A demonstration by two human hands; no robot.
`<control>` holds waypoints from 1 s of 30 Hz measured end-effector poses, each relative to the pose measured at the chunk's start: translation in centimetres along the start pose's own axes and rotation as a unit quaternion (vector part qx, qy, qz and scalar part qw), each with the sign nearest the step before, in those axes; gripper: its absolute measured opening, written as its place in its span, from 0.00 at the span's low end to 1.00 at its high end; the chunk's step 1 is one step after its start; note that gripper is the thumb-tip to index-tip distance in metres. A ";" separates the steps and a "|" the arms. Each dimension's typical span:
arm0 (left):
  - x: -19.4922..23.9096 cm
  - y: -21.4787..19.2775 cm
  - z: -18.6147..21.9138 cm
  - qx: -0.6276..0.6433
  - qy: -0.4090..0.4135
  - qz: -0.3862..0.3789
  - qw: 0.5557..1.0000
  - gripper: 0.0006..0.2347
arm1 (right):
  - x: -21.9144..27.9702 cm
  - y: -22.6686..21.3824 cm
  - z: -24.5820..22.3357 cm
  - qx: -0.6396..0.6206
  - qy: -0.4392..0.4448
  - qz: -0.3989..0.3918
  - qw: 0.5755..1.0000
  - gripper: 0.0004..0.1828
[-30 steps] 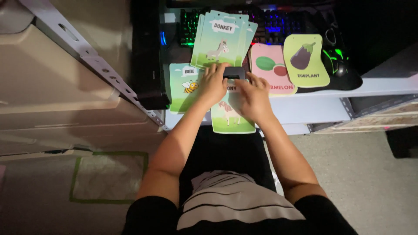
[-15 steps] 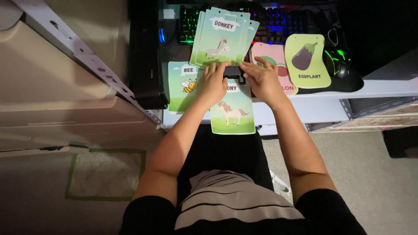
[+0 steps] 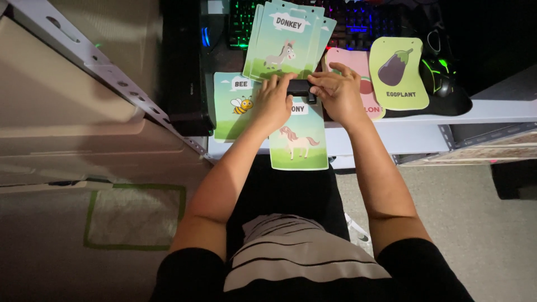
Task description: The person sits on the floor and uses a handheld hole punch to punch holes in the top corners of illustrated flashcards. They pick up each card, align it in the punch, press down, and place the punched card into a growing stack on the desk.
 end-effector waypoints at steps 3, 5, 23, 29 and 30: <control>-0.1 0.5 -0.5 0.001 -0.009 -0.003 1.000 0.19 | 0.2 0.2 0.0 0.009 0.000 0.005 1.000 0.11; -0.1 0.4 -0.3 -0.003 -0.008 -0.004 1.000 0.19 | 0.3 0.2 0.1 0.008 0.004 0.003 1.000 0.11; -0.7 1.4 -1.3 -0.059 -0.045 -0.026 0.997 0.20 | -1.3 0.3 -4.2 0.125 -0.043 -0.047 0.990 0.05; 0.7 0.8 -0.5 -0.072 -0.007 0.026 0.997 0.26 | 1.6 -2.7 -6.6 0.125 -0.090 0.103 0.983 0.10; 0.9 -0.4 0.4 -0.078 -0.008 0.035 0.996 0.28 | 1.7 -4.1 -7.5 0.124 -0.075 0.125 0.982 0.13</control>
Point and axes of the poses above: each hand's wrist, its own x-axis away from the middle knuckle, its own y-axis out of the palm, z = x × y, the point moved 9 cm from there along -x, towards the middle knuckle, and after that the axes turned 8 degrees about y, right-handed, at the moved point
